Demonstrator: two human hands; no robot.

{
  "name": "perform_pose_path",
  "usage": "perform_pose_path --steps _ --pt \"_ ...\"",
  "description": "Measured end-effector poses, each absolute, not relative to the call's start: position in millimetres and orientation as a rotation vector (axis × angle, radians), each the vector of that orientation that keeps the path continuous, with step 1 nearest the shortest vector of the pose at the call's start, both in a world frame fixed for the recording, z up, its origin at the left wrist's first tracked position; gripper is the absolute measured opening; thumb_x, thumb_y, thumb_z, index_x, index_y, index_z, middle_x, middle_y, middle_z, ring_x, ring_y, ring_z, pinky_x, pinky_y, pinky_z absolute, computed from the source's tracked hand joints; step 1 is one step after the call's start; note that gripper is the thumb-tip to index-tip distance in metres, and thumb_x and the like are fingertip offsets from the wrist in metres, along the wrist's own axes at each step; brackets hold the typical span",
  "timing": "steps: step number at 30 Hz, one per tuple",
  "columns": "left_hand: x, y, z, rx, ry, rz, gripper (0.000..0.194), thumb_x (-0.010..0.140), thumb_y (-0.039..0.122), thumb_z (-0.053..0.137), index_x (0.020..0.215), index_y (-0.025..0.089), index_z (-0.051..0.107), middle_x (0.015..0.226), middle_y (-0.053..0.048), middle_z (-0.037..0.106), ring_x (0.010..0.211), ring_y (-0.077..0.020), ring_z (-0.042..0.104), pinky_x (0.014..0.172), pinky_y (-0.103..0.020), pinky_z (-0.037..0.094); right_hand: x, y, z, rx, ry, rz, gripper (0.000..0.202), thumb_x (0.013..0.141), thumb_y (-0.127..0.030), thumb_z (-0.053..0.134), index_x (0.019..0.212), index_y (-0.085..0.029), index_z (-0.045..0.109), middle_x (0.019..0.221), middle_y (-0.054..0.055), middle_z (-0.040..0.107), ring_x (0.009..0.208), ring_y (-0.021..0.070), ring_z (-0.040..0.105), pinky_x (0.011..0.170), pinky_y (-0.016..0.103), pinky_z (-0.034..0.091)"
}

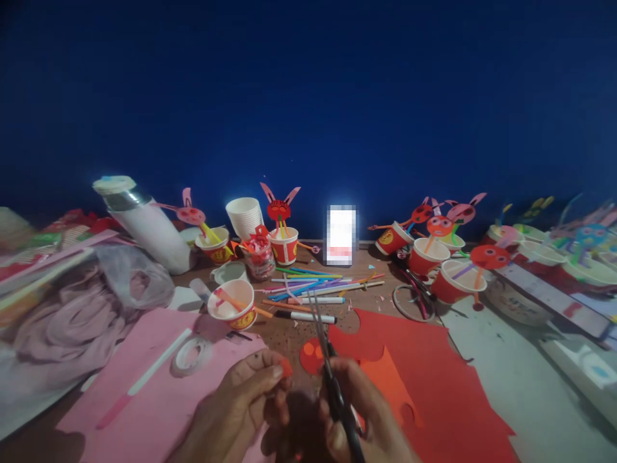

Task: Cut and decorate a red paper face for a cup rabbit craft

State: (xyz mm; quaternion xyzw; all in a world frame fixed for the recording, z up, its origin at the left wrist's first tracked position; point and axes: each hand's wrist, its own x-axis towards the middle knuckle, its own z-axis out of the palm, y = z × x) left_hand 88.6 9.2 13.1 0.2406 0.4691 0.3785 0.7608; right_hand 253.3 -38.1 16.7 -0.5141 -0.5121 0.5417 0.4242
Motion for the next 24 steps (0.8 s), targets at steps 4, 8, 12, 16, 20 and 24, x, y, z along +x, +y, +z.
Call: perform_pose_path --steps 4,8,12,16,20,24 --pt "87.3 1.9 17.7 0.624 1.048 0.752 0.020 0.059 0.031 0.064 0.070 0.018 0.053 0.053 0.005 0.057 0.039 -0.0079 0.048 0.038 -0.019 0.028 250.1 -26.7 22.2 -1.191 -1.192 1.357 0.036 0.073 -0.048 0.067 0.094 -0.025 0.051 0.080 0.001 0.058 0.074 0.0152 0.055 0.066 0.027 0.045" --pt "85.5 -3.3 19.9 0.832 1.078 0.712 0.023 0.061 0.032 0.064 0.074 0.015 0.058 0.049 0.005 0.055 0.039 -0.0069 0.046 0.042 -0.020 0.032 240.3 -16.1 22.1 -1.175 -1.163 1.379 0.041 0.065 -0.035 0.075 0.091 -0.022 0.046 0.075 -0.003 0.053 0.070 0.0120 0.052 0.064 0.024 0.042" --pt "83.3 -5.2 17.7 0.966 1.081 0.725 0.022 0.063 0.032 0.064 0.074 0.013 0.059 0.047 0.004 0.053 0.043 -0.0089 0.047 0.046 -0.021 0.037 234.4 -13.6 24.5 -1.170 -1.050 1.508 0.046 0.060 -0.023 0.077 0.089 -0.023 0.041 0.073 -0.005 0.051 0.066 0.0094 0.050 0.057 0.020 0.040" --pt "83.8 -6.1 13.5 0.992 1.085 0.775 0.019 0.063 0.029 0.065 0.073 0.015 0.058 0.052 0.004 0.053 0.046 -0.0096 0.049 0.046 -0.021 0.037 232.4 -13.6 22.7 -1.185 -1.068 1.529 0.042 0.062 -0.015 0.072 0.087 -0.022 0.040 0.070 -0.007 0.050 0.064 0.0086 0.049 0.057 0.019 0.039" --pt "85.9 -5.4 12.0 0.969 1.119 0.811 0.016 0.065 0.026 0.065 0.074 0.015 0.057 0.061 0.004 0.055 0.047 -0.0074 0.049 0.046 -0.019 0.036 233.4 -11.7 14.0 -1.218 -1.186 1.473 0.029 0.067 -0.010 0.062 0.085 -0.021 0.043 0.066 -0.007 0.049 0.061 0.0081 0.046 0.055 0.019 0.037" --pt "84.1 -0.8 6.6 0.912 1.104 0.766 0.023 0.066 0.030 0.068 0.079 0.016 0.055 0.062 0.004 0.055 0.047 -0.0079 0.050 0.045 -0.020 0.034 235.5 -9.7 4.5 -1.226 -1.196 1.474 0.027 0.068 -0.010 0.059 0.087 -0.021 0.044 0.066 -0.006 0.051 0.057 0.0080 0.044 0.049 0.019 0.034"
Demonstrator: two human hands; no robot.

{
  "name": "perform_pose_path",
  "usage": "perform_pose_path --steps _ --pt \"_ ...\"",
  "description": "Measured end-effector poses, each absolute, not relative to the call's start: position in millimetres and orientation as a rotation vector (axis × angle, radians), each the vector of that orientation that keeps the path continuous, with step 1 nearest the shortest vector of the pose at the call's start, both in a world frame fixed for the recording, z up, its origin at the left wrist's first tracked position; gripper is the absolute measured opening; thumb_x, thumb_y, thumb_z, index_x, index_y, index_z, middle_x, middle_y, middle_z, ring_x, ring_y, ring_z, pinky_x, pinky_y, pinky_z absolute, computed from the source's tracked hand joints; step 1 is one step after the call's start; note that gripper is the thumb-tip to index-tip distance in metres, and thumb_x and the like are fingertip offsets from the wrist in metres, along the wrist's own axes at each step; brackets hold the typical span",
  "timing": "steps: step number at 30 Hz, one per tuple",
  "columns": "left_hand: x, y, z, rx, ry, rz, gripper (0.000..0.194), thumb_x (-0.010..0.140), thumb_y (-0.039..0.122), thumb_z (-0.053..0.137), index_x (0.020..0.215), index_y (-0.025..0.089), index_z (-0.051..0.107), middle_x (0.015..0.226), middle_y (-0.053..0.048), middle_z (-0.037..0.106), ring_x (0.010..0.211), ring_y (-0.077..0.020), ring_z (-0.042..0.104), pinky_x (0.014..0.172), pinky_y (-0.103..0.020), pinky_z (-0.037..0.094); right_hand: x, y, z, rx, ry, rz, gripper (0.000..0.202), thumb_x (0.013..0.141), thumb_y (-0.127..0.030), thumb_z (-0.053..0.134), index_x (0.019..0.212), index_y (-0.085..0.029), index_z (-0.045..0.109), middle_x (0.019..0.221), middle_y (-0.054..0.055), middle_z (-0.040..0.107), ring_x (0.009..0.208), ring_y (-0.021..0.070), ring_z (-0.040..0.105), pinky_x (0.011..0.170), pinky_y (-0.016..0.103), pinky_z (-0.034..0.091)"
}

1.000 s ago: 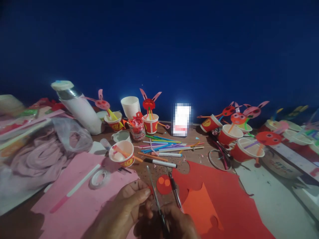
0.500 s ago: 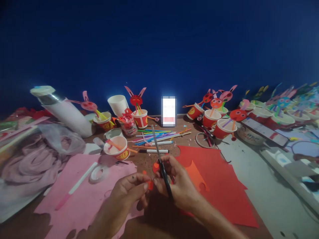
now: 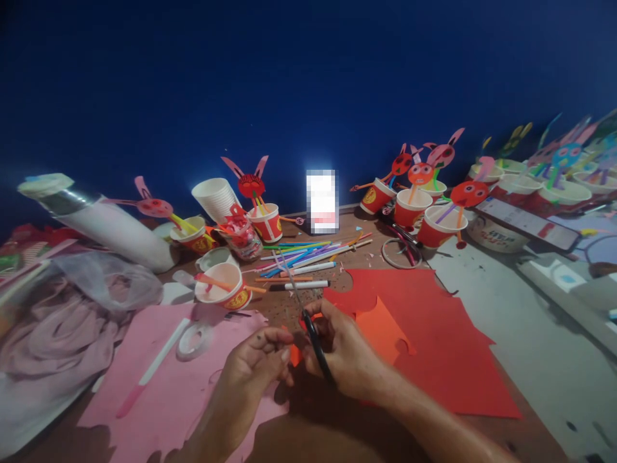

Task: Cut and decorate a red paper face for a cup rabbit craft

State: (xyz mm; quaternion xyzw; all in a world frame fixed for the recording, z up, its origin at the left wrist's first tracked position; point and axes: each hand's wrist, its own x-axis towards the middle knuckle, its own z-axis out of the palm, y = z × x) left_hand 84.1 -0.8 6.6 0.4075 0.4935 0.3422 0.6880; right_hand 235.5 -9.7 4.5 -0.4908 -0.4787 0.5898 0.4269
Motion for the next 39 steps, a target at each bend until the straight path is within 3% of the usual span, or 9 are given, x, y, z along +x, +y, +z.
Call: perform_pose_path --steps 5,10,14,19,22,25,31,35,39 --pt "79.5 2.7 -5.9 0.719 1.038 0.718 0.028 0.073 0.040 0.063 0.086 0.017 0.052 0.055 0.004 0.055 0.047 -0.0107 0.052 0.042 -0.020 0.032 234.5 -8.5 3.5 -1.210 -1.058 1.451 0.033 0.063 -0.010 0.063 0.085 -0.021 0.042 0.066 -0.007 0.049 0.059 0.0082 0.046 0.053 0.019 0.037" --pt "81.8 -0.4 -10.6 0.660 1.013 0.636 0.029 0.069 0.039 0.068 0.078 0.016 0.052 0.052 0.003 0.057 0.044 -0.0095 0.052 0.043 -0.019 0.032 230.2 -10.6 5.1 -1.235 -1.004 1.449 0.037 0.064 -0.018 0.068 0.087 -0.023 0.040 0.068 -0.006 0.050 0.058 0.0090 0.047 0.052 0.019 0.039" --pt "83.4 0.8 -14.9 0.419 0.890 0.593 0.026 0.074 0.040 0.061 0.072 0.015 0.055 0.054 0.000 0.059 0.041 -0.0103 0.051 0.038 -0.020 0.033 228.9 -9.8 6.9 -1.247 -1.003 1.475 0.038 0.062 -0.022 0.071 0.086 -0.023 0.041 0.068 -0.006 0.050 0.059 0.0100 0.047 0.053 0.020 0.040" --pt "82.5 4.4 -20.9 0.089 0.845 0.434 0.018 0.081 0.030 0.057 0.084 0.012 0.061 0.057 -0.002 0.062 0.046 -0.0115 0.058 0.041 -0.018 0.038 227.0 -12.6 5.7 -1.215 -1.105 1.400 0.032 0.067 -0.029 0.067 0.087 -0.023 0.044 0.070 -0.004 0.051 0.060 0.0108 0.050 0.057 0.022 0.043" --pt "80.7 2.9 -23.2 0.034 0.801 0.409 0.010 0.074 0.021 0.066 0.077 0.011 0.062 0.058 -0.002 0.063 0.046 -0.0100 0.058 0.044 -0.017 0.039 226.7 -16.7 1.3 -1.194 -1.201 1.310 0.025 0.073 -0.029 0.063 0.088 -0.024 0.044 0.075 -0.002 0.052 0.066 0.0123 0.054 0.059 0.022 0.045" --pt "78.3 0.6 -24.6 0.067 0.788 0.502 0.019 0.063 0.014 0.076 0.077 0.012 0.064 0.060 -0.001 0.065 0.052 -0.0087 0.060 0.049 -0.015 0.041 227.4 -17.3 -2.9 -1.177 -1.296 1.225 0.017 0.077 -0.026 0.059 0.087 -0.023 0.046 0.074 -0.002 0.052 0.066 0.0123 0.052 0.060 0.022 0.045" --pt "77.6 0.9 -18.1 0.373 0.792 0.599 0.034 0.060 0.041 0.078 0.062 0.014 0.057 0.050 0.002 0.059 0.036 -0.0062 0.048 0.039 -0.018 0.036 226.7 -14.7 -7.5 -1.216 -1.110 1.246 0.029 0.071 -0.029 0.069 0.088 -0.023 0.046 0.072 -0.004 0.049 0.065 0.0113 0.052 0.060 0.021 0.044" --pt "78.0 2.0 -13.4 0.525 0.952 0.770 0.034 0.059 0.039 0.078 0.066 0.015 0.055 0.048 0.004 0.057 0.038 -0.0067 0.049 0.038 -0.017 0.031 224.2 -17.5 -7.1 -1.144 -0.985 1.368 0.034 0.070 -0.036 0.072 0.090 -0.023 0.048 0.073 -0.004 0.053 0.064 0.0105 0.049 0.058 0.020 0.042" --pt "77.7 2.0 -16.6 0.573 0.964 0.765 0.031 0.064 0.037 0.075 0.072 0.016 0.053 0.048 0.005 0.057 0.039 -0.0070 0.049 0.041 -0.018 0.033 221.2 -16.6 -5.2 -1.090 -1.001 1.462 0.038 0.066 -0.031 0.077 0.090 -0.022 0.048 0.075 -0.004 0.052 0.066 0.0103 0.049 0.059 0.020 0.043"
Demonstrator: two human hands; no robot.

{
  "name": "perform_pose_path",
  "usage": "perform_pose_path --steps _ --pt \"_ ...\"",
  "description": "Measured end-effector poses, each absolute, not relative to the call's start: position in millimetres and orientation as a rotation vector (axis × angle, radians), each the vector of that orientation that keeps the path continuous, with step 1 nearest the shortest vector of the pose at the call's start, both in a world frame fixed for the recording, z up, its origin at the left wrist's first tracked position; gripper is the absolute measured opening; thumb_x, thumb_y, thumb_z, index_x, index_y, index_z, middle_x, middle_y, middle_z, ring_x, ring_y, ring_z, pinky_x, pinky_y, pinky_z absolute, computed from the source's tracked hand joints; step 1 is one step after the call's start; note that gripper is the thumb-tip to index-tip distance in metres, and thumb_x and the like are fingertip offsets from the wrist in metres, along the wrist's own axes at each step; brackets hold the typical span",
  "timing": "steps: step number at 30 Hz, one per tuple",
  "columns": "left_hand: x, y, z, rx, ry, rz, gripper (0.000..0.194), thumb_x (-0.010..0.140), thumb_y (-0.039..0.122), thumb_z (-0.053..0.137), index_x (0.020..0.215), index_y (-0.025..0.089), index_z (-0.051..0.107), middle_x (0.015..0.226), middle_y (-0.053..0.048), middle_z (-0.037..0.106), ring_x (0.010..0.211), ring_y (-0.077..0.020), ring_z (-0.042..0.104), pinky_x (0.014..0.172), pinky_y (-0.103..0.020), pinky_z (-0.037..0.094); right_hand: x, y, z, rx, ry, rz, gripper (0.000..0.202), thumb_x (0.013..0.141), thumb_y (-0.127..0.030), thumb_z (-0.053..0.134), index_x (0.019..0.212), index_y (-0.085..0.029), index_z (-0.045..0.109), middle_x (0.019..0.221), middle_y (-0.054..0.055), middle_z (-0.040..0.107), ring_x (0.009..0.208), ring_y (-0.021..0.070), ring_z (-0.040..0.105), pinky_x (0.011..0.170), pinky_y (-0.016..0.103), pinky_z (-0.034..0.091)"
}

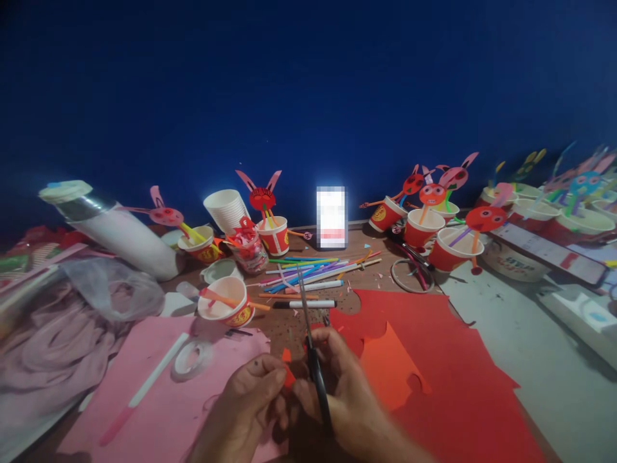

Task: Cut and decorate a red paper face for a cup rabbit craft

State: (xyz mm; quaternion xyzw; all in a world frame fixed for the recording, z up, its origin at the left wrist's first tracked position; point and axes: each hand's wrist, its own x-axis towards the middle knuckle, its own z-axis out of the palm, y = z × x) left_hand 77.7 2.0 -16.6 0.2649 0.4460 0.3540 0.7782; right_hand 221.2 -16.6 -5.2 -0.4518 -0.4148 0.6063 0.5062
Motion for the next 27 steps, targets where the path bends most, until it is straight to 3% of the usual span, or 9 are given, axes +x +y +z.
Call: perform_pose_path --steps 8,13,18,20,22,24,27 --pt "76.1 2.5 -12.6 0.569 0.924 0.736 0.036 0.064 0.044 0.074 0.070 0.017 0.051 0.051 0.004 0.058 0.042 -0.0081 0.049 0.042 -0.019 0.034 225.3 -11.2 -4.9 -1.098 -1.026 1.502 0.048 0.066 -0.055 0.070 0.089 -0.022 0.042 0.068 -0.005 0.047 0.055 0.0084 0.042 0.051 0.020 0.040" --pt "69.4 4.9 -6.6 0.698 0.961 0.831 0.037 0.070 0.050 0.067 0.063 0.017 0.051 0.058 0.003 0.054 0.045 -0.0092 0.047 0.040 -0.020 0.034 231.7 -8.2 2.8 -1.154 -1.047 1.486 0.049 0.064 -0.059 0.066 0.084 -0.022 0.041 0.067 -0.004 0.047 0.053 0.0094 0.044 0.050 0.023 0.042" --pt "63.4 2.8 -13.7 1.047 1.042 0.830 0.056 0.083 0.058 0.045 0.046 0.016 0.044 0.053 -0.001 0.052 0.045 -0.0089 0.044 0.044 -0.022 0.032 232.7 -9.0 2.0 -1.163 -1.031 1.472 0.046 0.064 -0.055 0.067 0.084 -0.021 0.042 0.068 -0.004 0.047 0.055 0.0095 0.042 0.050 0.022 0.040" --pt "63.3 2.2 -16.8 1.121 1.045 0.809 0.049 0.080 0.055 0.052 0.051 0.015 0.050 0.057 0.000 0.052 0.046 -0.0081 0.045 0.046 -0.021 0.033 232.7 -9.6 0.9 -1.162 -1.027 1.473 0.045 0.064 -0.050 0.069 0.085 -0.021 0.042 0.068 -0.005 0.046 0.056 0.0093 0.040 0.050 0.021 0.038" --pt "65.1 1.8 -19.2 1.064 0.999 0.766 0.034 0.072 0.049 0.065 0.070 0.017 0.057 0.063 0.002 0.054 0.048 -0.0085 0.048 0.046 -0.021 0.034 232.6 -10.0 0.9 -1.163 -1.036 1.479 0.044 0.065 -0.048 0.069 0.086 -0.021 0.042 0.068 -0.005 0.047 0.056 0.0095 0.039 0.050 0.021 0.037" --pt "68.0 1.1 -20.3 0.970 0.947 0.700 0.033 0.068 0.046 0.070 0.082 0.018 0.058 0.065 0.003 0.056 0.049 -0.0095 0.049 0.047 -0.021 0.035 232.1 -10.5 1.4 -1.168 -1.041 1.483 0.045 0.066 -0.052 0.068 0.086 -0.021 0.043 0.067 -0.004 0.047 0.057 0.0099 0.039 0.050 0.021 0.037" --pt "72.8 -0.7 -18.5 0.928 0.961 0.654 0.029 0.068 0.041 0.070 0.078 0.016 0.059 0.060 0.003 0.054 0.051 -0.0088 0.047 0.050 -0.021 0.035 230.2 -12.8 -0.3 -1.170 -1.051 1.483 0.047 0.066 -0.056 0.067 0.086 -0.022 0.043 0.066 -0.005 0.046 0.057 0.0100 0.040 0.050 0.020 0.037"
